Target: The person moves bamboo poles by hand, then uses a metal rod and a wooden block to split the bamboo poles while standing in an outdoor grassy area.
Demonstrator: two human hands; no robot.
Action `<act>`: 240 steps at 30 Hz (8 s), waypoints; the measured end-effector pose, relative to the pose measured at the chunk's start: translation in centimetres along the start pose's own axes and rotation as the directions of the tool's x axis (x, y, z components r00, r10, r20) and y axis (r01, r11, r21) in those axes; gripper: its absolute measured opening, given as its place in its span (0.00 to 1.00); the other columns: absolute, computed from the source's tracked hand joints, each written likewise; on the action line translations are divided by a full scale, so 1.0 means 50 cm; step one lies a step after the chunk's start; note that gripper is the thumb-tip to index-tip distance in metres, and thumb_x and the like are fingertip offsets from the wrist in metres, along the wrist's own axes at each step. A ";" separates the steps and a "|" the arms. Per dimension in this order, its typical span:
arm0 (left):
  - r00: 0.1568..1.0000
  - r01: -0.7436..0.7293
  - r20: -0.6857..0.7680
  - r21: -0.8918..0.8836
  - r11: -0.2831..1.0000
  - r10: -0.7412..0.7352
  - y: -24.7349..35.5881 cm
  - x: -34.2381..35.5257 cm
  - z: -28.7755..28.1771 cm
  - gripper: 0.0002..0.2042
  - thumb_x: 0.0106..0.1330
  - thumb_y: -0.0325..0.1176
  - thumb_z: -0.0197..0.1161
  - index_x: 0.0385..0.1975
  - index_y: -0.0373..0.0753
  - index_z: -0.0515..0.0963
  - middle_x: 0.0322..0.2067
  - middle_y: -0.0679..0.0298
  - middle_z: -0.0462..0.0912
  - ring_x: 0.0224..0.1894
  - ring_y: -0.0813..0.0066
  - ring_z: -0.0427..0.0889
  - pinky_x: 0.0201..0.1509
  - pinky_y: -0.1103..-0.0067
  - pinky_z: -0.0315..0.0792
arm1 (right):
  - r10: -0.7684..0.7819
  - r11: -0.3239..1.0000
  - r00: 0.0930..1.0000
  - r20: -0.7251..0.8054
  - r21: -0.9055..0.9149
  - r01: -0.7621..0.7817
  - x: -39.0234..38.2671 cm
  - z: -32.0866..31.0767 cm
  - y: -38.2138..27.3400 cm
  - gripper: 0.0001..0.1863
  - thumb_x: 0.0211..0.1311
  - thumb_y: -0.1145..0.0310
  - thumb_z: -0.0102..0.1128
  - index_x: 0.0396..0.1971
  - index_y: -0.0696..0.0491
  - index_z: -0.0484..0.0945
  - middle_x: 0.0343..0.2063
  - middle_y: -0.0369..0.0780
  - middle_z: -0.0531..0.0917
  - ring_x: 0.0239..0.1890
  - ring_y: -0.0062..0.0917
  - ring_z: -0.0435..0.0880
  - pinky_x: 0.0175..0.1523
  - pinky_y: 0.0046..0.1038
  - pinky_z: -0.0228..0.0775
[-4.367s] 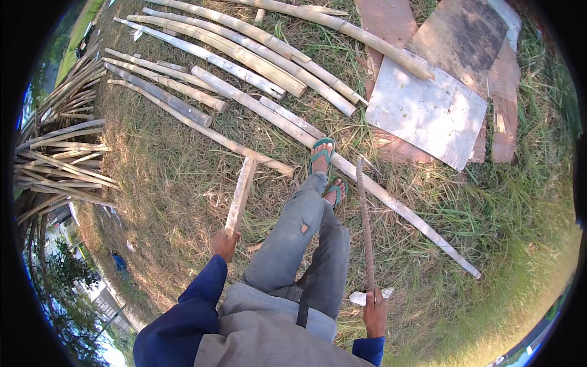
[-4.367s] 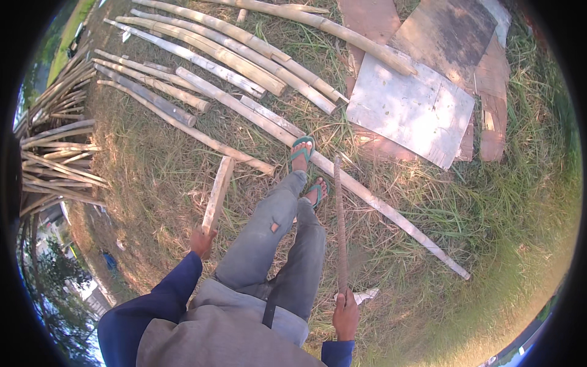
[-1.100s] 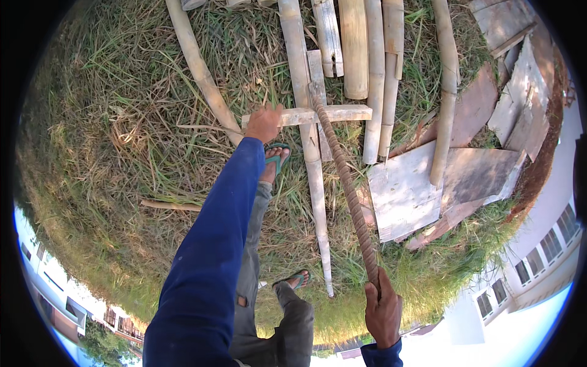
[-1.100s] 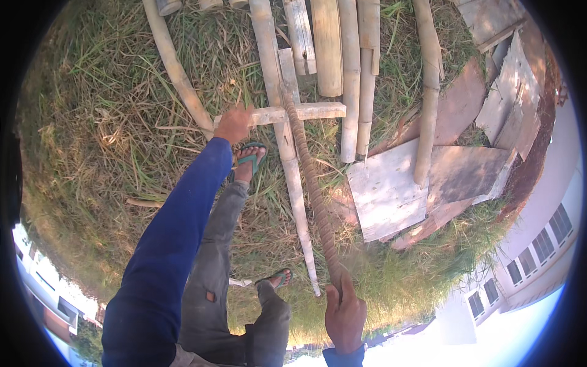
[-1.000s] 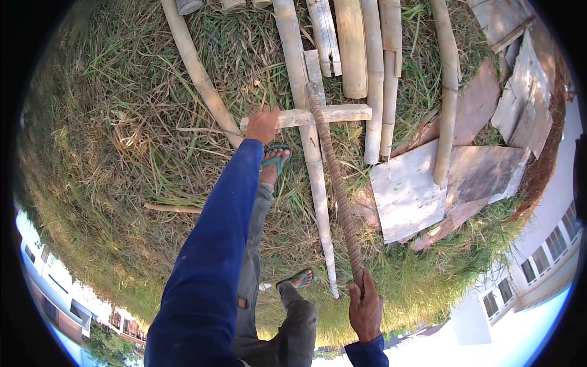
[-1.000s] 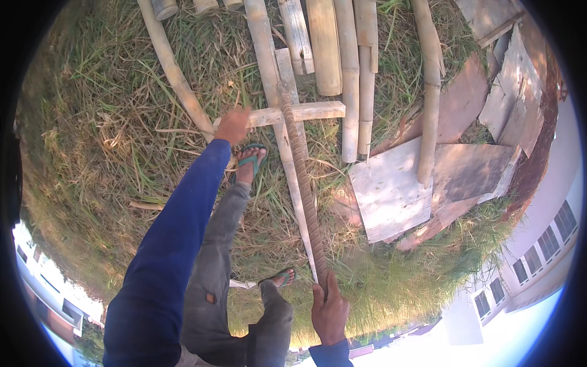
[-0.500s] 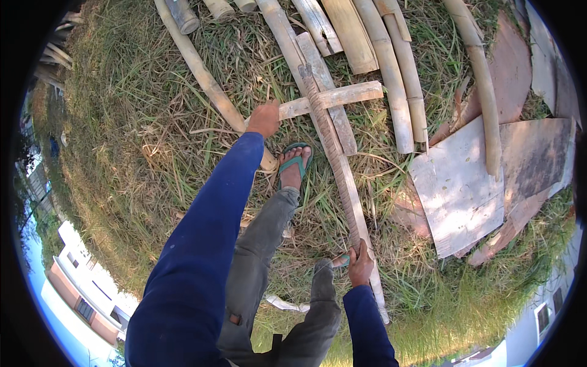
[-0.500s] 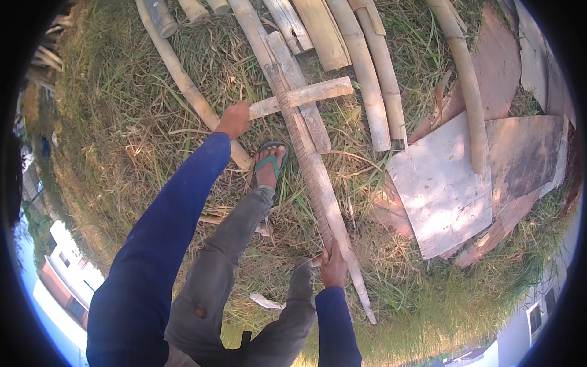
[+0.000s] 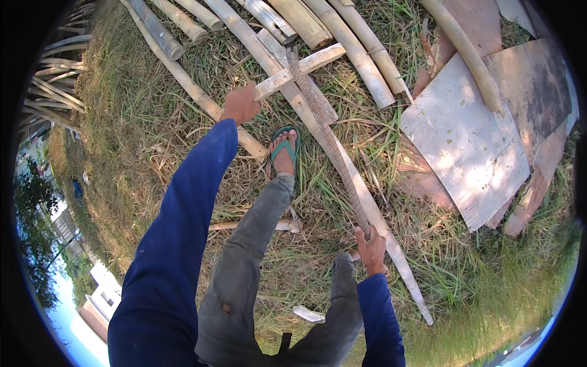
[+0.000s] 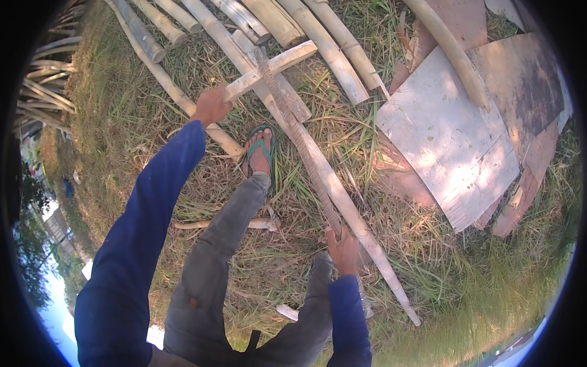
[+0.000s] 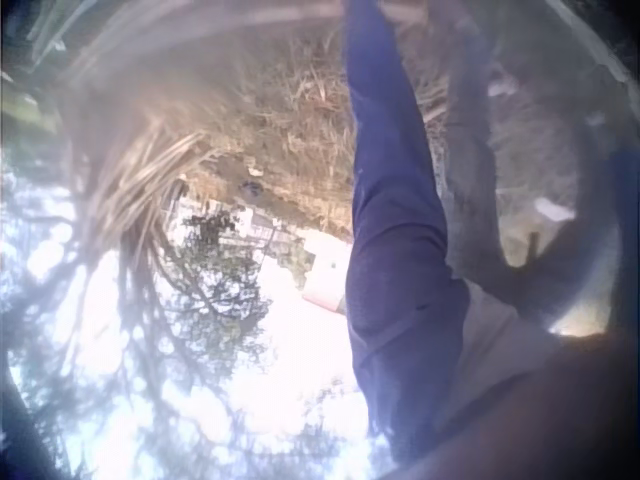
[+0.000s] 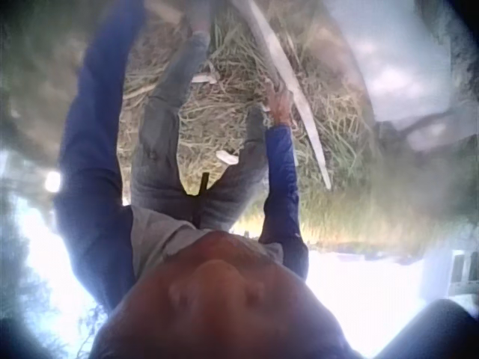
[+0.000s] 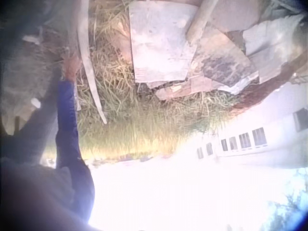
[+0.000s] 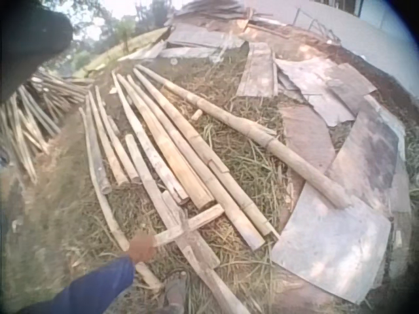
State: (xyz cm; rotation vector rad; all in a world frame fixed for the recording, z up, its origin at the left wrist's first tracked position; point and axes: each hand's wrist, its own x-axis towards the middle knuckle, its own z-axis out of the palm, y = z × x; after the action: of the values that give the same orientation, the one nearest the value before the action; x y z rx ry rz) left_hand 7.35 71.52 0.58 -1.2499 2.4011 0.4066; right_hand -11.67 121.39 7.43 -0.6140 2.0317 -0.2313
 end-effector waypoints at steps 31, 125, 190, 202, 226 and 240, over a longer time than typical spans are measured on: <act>0.906 0.324 0.334 -0.146 0.935 -0.261 -0.092 -0.608 0.032 0.23 0.57 0.34 0.67 0.52 0.40 0.69 0.44 0.50 0.77 0.49 0.48 0.78 0.49 0.59 0.74 | 0.177 0.944 0.983 0.045 -0.289 -0.157 -0.354 -0.336 -0.424 0.16 0.71 0.57 0.53 0.35 0.57 0.75 0.20 0.54 0.79 0.25 0.55 0.78 0.31 0.49 0.66; 0.967 0.098 0.252 -0.497 0.862 0.036 -0.029 -1.090 -0.123 0.33 0.65 0.53 0.60 0.54 0.25 0.69 0.47 0.37 0.79 0.49 0.40 0.79 0.52 0.57 0.72 | 0.526 0.833 0.850 -0.012 0.207 -0.513 -0.948 -0.224 0.393 0.21 0.72 0.52 0.48 0.39 0.58 0.73 0.19 0.51 0.82 0.25 0.48 0.83 0.31 0.49 0.74; 0.593 0.803 0.568 -0.475 0.361 -0.571 0.534 -2.056 0.238 0.36 0.53 0.33 0.73 0.61 0.28 0.65 0.50 0.40 0.79 0.55 0.50 0.80 0.59 0.63 0.72 | 0.064 0.919 0.993 0.102 -0.394 -0.019 -0.728 -0.497 0.561 0.24 0.69 0.52 0.49 0.38 0.60 0.81 0.33 0.57 0.83 0.40 0.54 0.81 0.47 0.48 0.70; 0.644 0.750 0.506 -0.265 0.606 -0.574 0.594 -2.078 0.282 0.30 0.53 0.39 0.72 0.52 0.32 0.68 0.41 0.37 0.82 0.46 0.38 0.81 0.48 0.57 0.74 | 0.009 0.936 0.986 0.166 -0.347 0.050 -0.719 -0.551 0.567 0.25 0.67 0.51 0.49 0.39 0.60 0.82 0.30 0.57 0.83 0.37 0.53 0.82 0.46 0.47 0.71; 0.887 0.343 0.421 -0.323 0.882 -0.191 0.656 -1.605 0.359 0.25 0.58 0.40 0.67 0.52 0.38 0.68 0.40 0.46 0.78 0.41 0.43 0.81 0.44 0.55 0.75 | 0.069 0.864 0.997 -0.017 -0.499 -0.068 -0.843 -0.479 0.469 0.20 0.70 0.55 0.50 0.41 0.57 0.80 0.25 0.56 0.82 0.33 0.56 0.81 0.41 0.52 0.70; 0.976 -0.052 0.168 -0.436 0.898 0.138 0.803 -1.016 0.594 0.23 0.56 0.34 0.66 0.51 0.36 0.67 0.41 0.45 0.79 0.44 0.44 0.81 0.49 0.57 0.74 | 0.100 0.825 0.994 -0.040 -0.555 -0.105 -0.903 -0.378 0.407 0.11 0.70 0.61 0.54 0.43 0.54 0.75 0.14 0.48 0.78 0.16 0.46 0.79 0.21 0.42 0.64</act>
State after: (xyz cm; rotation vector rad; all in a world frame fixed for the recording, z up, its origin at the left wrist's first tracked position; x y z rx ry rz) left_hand 6.90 142.74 1.53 -1.1955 2.2778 1.0882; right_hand -16.05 160.30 43.19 -0.8536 2.1350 0.4488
